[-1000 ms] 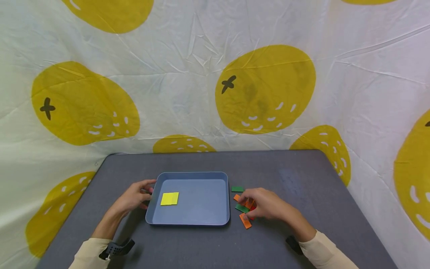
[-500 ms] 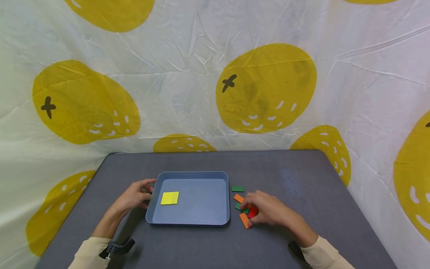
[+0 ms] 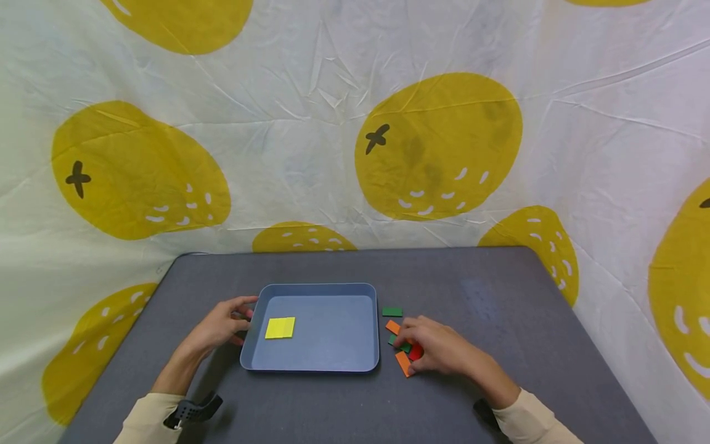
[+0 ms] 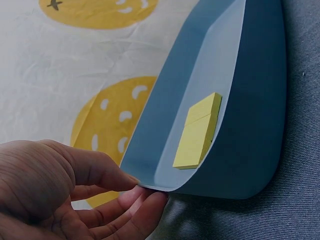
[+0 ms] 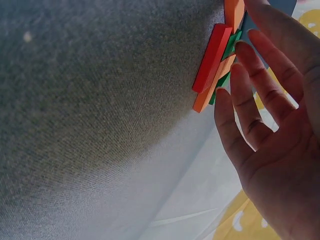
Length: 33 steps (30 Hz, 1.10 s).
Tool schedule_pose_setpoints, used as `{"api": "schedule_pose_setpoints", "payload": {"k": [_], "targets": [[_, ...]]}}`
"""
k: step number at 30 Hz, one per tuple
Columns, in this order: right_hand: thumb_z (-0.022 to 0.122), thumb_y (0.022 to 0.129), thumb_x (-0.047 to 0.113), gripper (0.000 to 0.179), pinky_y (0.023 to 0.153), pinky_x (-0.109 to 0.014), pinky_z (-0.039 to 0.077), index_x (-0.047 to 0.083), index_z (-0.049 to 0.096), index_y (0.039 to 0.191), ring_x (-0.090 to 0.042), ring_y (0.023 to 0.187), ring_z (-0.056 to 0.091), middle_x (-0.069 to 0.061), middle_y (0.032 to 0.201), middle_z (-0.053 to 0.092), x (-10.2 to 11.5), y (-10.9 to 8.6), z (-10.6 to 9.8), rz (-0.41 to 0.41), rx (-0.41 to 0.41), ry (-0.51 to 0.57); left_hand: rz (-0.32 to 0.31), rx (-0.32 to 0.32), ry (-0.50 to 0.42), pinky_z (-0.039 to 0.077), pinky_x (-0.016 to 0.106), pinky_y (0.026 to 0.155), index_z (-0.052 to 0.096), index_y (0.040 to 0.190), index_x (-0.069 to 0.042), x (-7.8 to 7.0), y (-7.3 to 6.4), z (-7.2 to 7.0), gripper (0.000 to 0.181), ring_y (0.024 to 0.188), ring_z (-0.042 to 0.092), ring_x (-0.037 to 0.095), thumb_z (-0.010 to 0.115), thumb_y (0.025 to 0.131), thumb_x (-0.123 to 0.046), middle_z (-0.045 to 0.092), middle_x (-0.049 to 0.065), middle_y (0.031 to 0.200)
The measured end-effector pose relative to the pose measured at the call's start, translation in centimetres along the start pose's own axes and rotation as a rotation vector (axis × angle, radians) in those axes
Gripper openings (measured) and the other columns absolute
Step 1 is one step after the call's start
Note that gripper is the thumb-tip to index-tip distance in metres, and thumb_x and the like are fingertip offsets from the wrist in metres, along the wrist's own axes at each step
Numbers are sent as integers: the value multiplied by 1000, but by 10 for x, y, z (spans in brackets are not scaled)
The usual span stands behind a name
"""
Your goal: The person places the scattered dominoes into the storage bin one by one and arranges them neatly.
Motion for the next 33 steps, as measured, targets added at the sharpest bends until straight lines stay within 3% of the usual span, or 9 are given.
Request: {"api": "schedule_pose_setpoints", "payload": {"k": [7,15,17,21,33], "targets": [[88,78,24,38,83,-29,49,25,74,114,-10,101,54,14,114,63,3,2,3,3,57,29,-6,0,-7,57,40,60,47,149,-3,0,0,-1,60,91,60,28,59,92,6,58,21,115],[90,75,24,41,94,-46,52,28,74,113,-23,117,57,14,117,61,4,0,4,59,74,-3,-9,-3,-12,58,40,60,48,149,-3,-1,0,-1,60,91,60,28,59,91,7,58,21,115],[90,75,24,41,92,-43,53,27,74,112,-20,115,58,15,115,61,4,0,4,58,81,-7,-11,-2,-15,58,41,60,48,149,-3,-1,0,-1,60,91,60,28,59,91,7,58,21,114],[90,75,24,41,74,-27,49,24,74,113,-9,95,54,14,111,60,4,0,5,49,89,-2,-13,2,-18,58,41,60,48,149,-2,-1,0,-1,60,91,60,28,59,91,7,58,21,114],[90,74,29,41,68,-25,47,23,74,111,-6,90,52,13,107,58,5,-1,4,45,66,-75,-20,4,-21,58,41,61,48,149,-3,-1,0,0,60,92,60,29,59,92,7,58,20,115]]}}
Point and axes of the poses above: each hand's wrist, its own y-axis towards the middle knuckle, its own z-axis out of the palm, x = y × z, the point moved 7 cm from there along y, towards the middle knuckle
